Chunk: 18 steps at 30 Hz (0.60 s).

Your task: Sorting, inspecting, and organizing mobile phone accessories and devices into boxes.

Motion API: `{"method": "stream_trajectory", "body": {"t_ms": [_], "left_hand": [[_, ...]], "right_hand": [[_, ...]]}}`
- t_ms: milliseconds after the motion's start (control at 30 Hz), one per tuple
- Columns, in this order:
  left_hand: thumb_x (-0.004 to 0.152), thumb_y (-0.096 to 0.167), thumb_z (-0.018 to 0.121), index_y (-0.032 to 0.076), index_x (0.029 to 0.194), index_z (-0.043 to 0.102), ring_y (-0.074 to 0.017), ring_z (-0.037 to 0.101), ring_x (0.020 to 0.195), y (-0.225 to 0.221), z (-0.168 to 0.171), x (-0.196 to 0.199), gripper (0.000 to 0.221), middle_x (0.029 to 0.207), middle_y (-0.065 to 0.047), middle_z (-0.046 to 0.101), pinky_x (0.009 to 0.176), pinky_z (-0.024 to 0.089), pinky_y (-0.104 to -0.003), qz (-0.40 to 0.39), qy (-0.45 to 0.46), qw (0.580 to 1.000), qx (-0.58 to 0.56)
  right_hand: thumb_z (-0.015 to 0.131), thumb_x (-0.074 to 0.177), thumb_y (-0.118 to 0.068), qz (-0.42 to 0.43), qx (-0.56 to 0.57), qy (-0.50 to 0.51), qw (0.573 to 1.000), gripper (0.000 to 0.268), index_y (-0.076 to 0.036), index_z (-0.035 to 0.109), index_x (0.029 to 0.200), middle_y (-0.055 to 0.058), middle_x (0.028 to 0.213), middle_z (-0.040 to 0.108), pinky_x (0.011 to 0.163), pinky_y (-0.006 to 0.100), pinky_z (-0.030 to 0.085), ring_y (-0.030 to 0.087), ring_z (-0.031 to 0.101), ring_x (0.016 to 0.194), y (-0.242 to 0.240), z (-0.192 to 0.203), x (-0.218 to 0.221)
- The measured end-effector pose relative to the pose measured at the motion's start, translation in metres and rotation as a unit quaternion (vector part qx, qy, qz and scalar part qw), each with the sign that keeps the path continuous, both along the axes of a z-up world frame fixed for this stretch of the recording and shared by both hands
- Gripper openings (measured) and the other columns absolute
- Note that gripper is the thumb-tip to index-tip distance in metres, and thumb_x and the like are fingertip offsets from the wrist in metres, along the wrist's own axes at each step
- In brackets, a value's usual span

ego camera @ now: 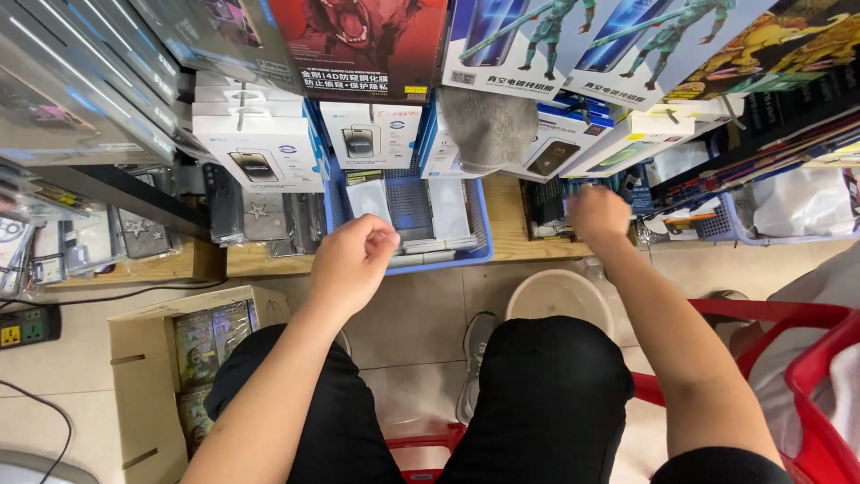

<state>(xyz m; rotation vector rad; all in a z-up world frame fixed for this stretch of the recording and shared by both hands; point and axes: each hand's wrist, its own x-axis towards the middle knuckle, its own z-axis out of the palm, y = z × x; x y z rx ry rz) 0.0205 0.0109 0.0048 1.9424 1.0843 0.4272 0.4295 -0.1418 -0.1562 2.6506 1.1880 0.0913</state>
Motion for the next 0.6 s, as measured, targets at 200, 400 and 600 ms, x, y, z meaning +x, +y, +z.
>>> {"method": "stream_trajectory", "body": {"t_ms": [200,400,600], "left_hand": [[0.092,0.033,0.058,0.014,0.107,0.07,-0.0289,0.071,0.09,-0.005,-0.021,0.039,0.027,0.092,-0.009,0.071,0.077,0.058,-0.042,-0.083,0.2,0.976,0.003],[0.093,0.035,0.054,0.008,0.115,0.068,-0.0356,0.071,0.092,0.016,-0.074,0.08,0.038,0.099,-0.016,0.071,0.075,0.057,-0.046,-0.134,0.286,0.949,-0.016],[0.094,0.038,0.054,0.006,0.131,0.051,-0.0402,0.065,0.109,0.029,-0.192,0.137,0.049,0.12,-0.02,0.062,0.087,0.054,-0.053,-0.071,0.261,0.96,-0.075]], "right_hand": [[0.067,0.087,-0.051,-0.262,0.178,0.14,0.938,0.056,-0.008,0.062,0.122,0.015,0.113,0.054,0.086,0.048,0.053,0.04,0.061,0.106,-0.046,-0.07,0.091],[0.071,0.082,-0.027,-0.216,0.268,0.044,0.938,0.025,-0.004,0.076,0.089,0.015,0.077,0.066,0.067,0.045,0.058,0.036,0.069,0.08,-0.069,-0.143,0.118],[0.054,0.091,-0.019,-0.363,0.656,0.431,0.503,0.02,0.0,0.059,0.085,0.012,0.064,0.058,0.044,0.029,0.049,0.017,0.057,0.049,-0.117,-0.017,-0.03]]}}
